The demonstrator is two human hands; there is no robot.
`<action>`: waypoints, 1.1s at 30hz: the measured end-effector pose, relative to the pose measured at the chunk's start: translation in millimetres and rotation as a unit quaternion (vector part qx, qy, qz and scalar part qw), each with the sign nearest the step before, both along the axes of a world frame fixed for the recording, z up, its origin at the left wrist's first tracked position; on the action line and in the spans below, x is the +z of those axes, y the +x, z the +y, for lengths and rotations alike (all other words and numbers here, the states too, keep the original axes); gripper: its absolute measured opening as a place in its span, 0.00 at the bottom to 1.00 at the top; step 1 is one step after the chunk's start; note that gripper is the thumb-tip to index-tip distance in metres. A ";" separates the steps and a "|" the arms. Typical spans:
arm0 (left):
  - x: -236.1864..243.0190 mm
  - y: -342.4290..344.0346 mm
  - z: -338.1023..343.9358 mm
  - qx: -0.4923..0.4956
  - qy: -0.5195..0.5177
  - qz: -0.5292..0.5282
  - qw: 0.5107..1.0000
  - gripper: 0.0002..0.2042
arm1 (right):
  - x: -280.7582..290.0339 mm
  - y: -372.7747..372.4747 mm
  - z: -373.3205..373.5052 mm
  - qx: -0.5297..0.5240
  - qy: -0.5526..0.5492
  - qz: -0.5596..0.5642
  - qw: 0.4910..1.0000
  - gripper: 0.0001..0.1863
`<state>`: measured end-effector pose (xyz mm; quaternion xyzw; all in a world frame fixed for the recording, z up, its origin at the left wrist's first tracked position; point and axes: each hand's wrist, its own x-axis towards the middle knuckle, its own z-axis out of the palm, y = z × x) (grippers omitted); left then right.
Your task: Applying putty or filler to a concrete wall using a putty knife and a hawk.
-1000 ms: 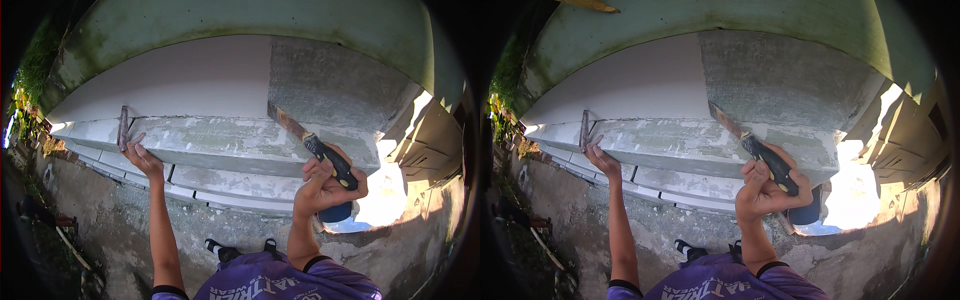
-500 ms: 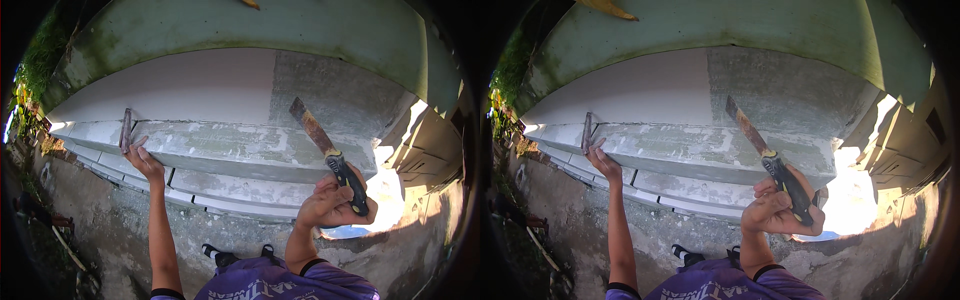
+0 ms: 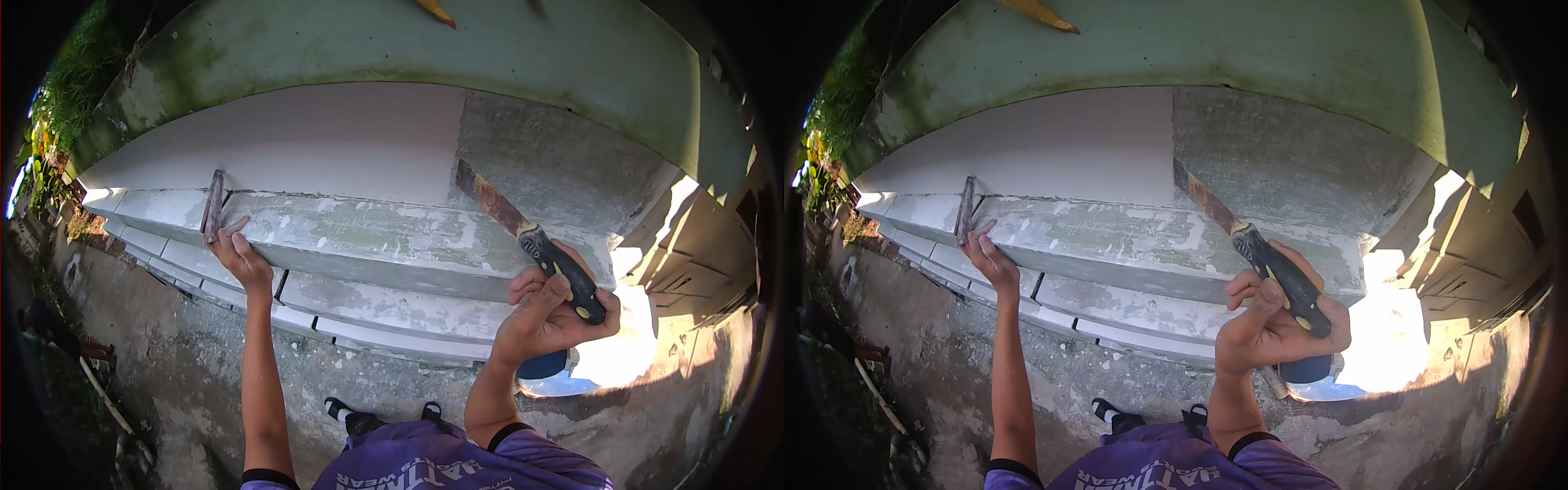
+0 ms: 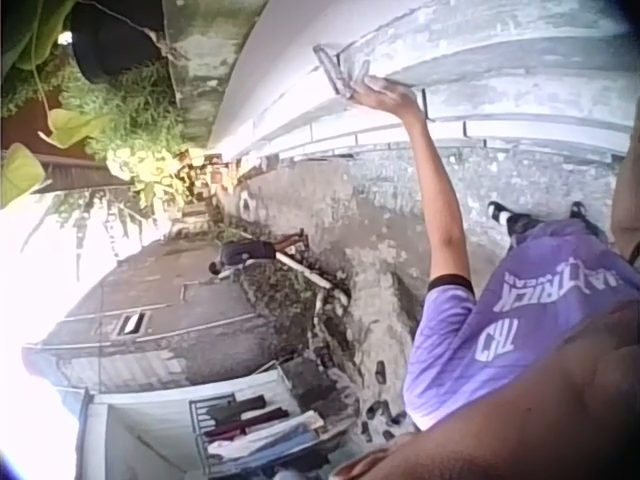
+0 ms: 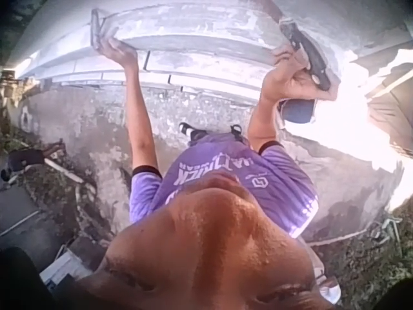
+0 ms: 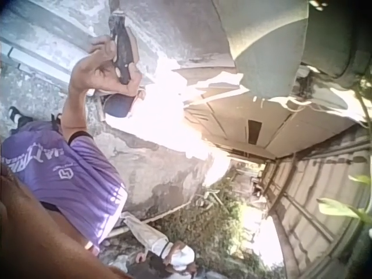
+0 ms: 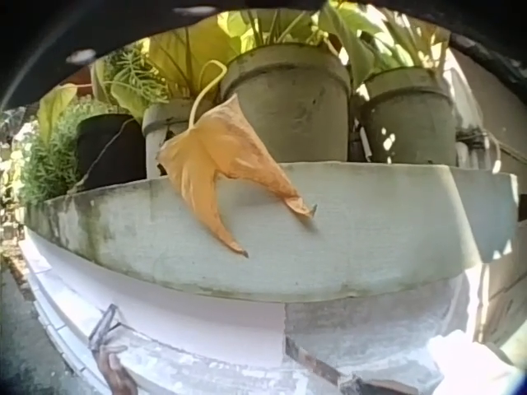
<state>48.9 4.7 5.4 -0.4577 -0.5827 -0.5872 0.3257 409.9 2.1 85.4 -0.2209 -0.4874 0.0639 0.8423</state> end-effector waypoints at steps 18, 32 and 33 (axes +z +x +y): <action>-0.3 -0.3 1.7 -0.009 0.012 -0.009 1.000 0.24 | 22.4 -10.7 14.0 -0.027 0.026 0.031 0.999 0.19; 1.4 0.9 0.1 -0.001 0.010 0.011 1.000 0.20 | 44.0 -1.0 18.6 -0.067 0.049 0.129 0.988 0.20; 2.2 2.4 -0.9 -0.002 0.007 0.013 1.000 0.20 | 45.1 -6.8 22.6 -0.051 0.007 0.063 0.997 0.19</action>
